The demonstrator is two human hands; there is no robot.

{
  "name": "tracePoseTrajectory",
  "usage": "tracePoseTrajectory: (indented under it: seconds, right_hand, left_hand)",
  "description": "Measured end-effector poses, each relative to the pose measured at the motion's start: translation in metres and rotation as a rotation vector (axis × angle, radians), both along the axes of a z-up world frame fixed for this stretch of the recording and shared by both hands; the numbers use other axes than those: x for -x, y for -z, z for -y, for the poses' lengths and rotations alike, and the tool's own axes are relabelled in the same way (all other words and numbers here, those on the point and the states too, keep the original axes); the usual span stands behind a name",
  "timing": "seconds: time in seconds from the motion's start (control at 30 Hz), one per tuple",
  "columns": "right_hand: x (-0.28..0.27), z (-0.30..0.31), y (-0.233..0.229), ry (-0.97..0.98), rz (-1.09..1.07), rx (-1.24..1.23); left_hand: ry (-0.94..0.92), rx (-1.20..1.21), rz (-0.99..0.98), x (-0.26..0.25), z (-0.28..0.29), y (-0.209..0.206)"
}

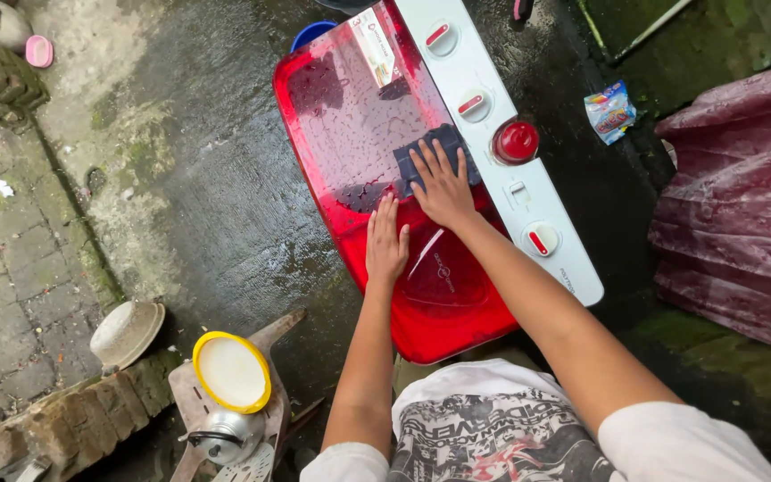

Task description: The recorder is cleaning a twin-tub washing machine using a cloth.

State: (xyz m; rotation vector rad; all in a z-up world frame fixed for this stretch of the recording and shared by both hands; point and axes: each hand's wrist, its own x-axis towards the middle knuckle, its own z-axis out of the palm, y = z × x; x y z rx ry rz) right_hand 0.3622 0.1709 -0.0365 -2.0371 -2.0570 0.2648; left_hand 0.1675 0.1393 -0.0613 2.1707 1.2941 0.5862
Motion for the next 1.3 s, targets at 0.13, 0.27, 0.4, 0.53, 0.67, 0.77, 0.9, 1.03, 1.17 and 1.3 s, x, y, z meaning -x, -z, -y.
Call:
tracePoseTrajectory:
  seconds: [0.13,0.27,0.4,0.53,0.67,0.77,0.9,1.03,1.17,1.3]
  right_hand:
    - [0.003,0.047,-0.013,-0.037,-0.046,-0.025]
    - [-0.009,0.114,-0.017,0.027,-0.062,0.049]
    - [-0.011,0.133,-0.020,0.081,-0.067,0.081]
    - [0.000,0.088,-0.018,0.130,-0.040,0.051]
    - [0.019,0.056,-0.006,0.253,-0.022,-0.008]
    - [0.028,0.072,-0.009,0.307,-0.041,-0.035]
    - [0.039,0.133,-0.017,0.378,-0.089,-0.029]
    - [0.072,0.192,-0.028,0.572,-0.080,-0.025]
    - [0.123,0.242,-0.028,0.779,-0.088,-0.008]
    - [0.152,0.264,-0.020,0.849,-0.065,-0.019]
  left_hand:
    - [0.000,-0.014,0.047,0.004,0.000,-0.006]
    - [0.005,0.008,0.025,0.002,-0.001,-0.008]
    - [0.019,0.013,0.021,0.002,-0.001,-0.008]
    - [0.071,0.001,-0.036,0.002,0.000,-0.003]
    - [0.101,-0.006,-0.032,0.002,-0.001,-0.005]
    - [0.181,-0.013,-0.045,0.009,-0.001,-0.001]
    - [0.288,0.017,-0.014,0.015,-0.003,0.001]
    - [0.396,0.047,0.035,0.022,-0.006,0.006]
    - [0.508,0.053,0.015,0.030,-0.013,0.005]
    - [0.591,0.122,0.108,0.043,-0.030,0.004]
